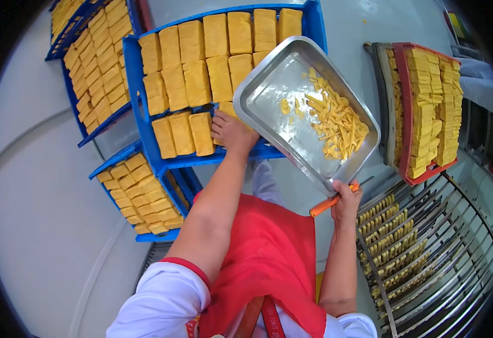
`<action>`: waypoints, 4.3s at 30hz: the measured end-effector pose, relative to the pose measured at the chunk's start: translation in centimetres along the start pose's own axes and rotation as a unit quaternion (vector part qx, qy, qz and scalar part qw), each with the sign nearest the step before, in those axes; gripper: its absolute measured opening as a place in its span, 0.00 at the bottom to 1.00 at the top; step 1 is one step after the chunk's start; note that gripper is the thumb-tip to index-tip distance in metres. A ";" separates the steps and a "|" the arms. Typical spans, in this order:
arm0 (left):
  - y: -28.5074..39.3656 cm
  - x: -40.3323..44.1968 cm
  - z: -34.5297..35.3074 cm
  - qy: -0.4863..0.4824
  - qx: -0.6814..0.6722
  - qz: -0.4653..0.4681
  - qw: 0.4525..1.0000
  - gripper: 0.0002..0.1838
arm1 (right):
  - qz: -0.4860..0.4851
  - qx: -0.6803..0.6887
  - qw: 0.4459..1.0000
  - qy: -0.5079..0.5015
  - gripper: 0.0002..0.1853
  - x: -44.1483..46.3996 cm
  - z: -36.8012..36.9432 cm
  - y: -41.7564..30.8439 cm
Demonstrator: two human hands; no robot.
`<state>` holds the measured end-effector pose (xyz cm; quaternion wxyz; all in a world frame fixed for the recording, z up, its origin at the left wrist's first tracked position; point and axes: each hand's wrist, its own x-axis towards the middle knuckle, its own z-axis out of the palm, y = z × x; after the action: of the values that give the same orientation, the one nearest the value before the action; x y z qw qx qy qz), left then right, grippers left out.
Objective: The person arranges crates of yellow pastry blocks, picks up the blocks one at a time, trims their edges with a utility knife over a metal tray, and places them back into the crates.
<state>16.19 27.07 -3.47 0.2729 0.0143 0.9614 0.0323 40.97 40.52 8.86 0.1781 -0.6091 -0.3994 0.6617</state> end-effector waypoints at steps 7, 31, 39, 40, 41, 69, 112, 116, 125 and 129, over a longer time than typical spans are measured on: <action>-4.8 -5.3 -10.7 -0.040 0.092 0.169 0.981 0.66 | -0.020 -0.078 0.997 -0.017 0.06 1.4 2.8 -1.9; -16.1 -7.3 -16.1 0.215 -0.237 0.410 0.854 0.64 | 0.030 -0.344 0.916 -0.203 0.27 5.4 23.0 3.5; -16.0 -7.7 -16.6 0.107 -0.295 0.396 0.863 0.65 | -0.078 -0.383 0.851 -0.351 0.29 -3.5 21.9 -3.3; -15.8 -7.7 -16.8 0.108 -0.298 0.402 0.859 0.63 | -0.149 -0.432 0.810 -0.368 0.29 -4.4 22.1 -3.7; -15.7 -7.7 -16.9 0.107 -0.297 0.407 0.857 0.63 | -0.219 -0.477 0.761 -0.382 0.29 -4.9 22.4 -4.1; -16.6 -7.1 -16.1 0.135 -0.268 0.437 0.848 0.66 | -0.204 -0.510 0.745 -0.379 0.32 -7.3 24.6 -5.9; -17.5 -5.1 -18.0 0.138 -0.094 0.464 0.870 0.44 | -0.126 -0.639 0.644 -0.403 0.44 -8.8 27.8 -7.1; -17.3 -4.6 -18.3 0.128 -0.074 0.468 0.871 0.44 | -0.142 -0.656 0.625 -0.399 0.43 -8.5 27.9 -6.9; -16.9 -3.8 -18.9 0.031 -0.267 0.324 0.907 0.64 | -0.041 -0.582 0.748 -0.316 0.41 -4.4 27.9 -6.0; -17.0 -3.4 -19.4 -0.003 -0.277 0.284 0.918 0.68 | -0.097 -0.560 0.758 -0.320 0.37 -4.6 27.0 -5.6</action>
<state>8.78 8.90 13.58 0.2477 0.2110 0.8685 0.3739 14.84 32.23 14.41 -0.2698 -0.3107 -0.7894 0.4555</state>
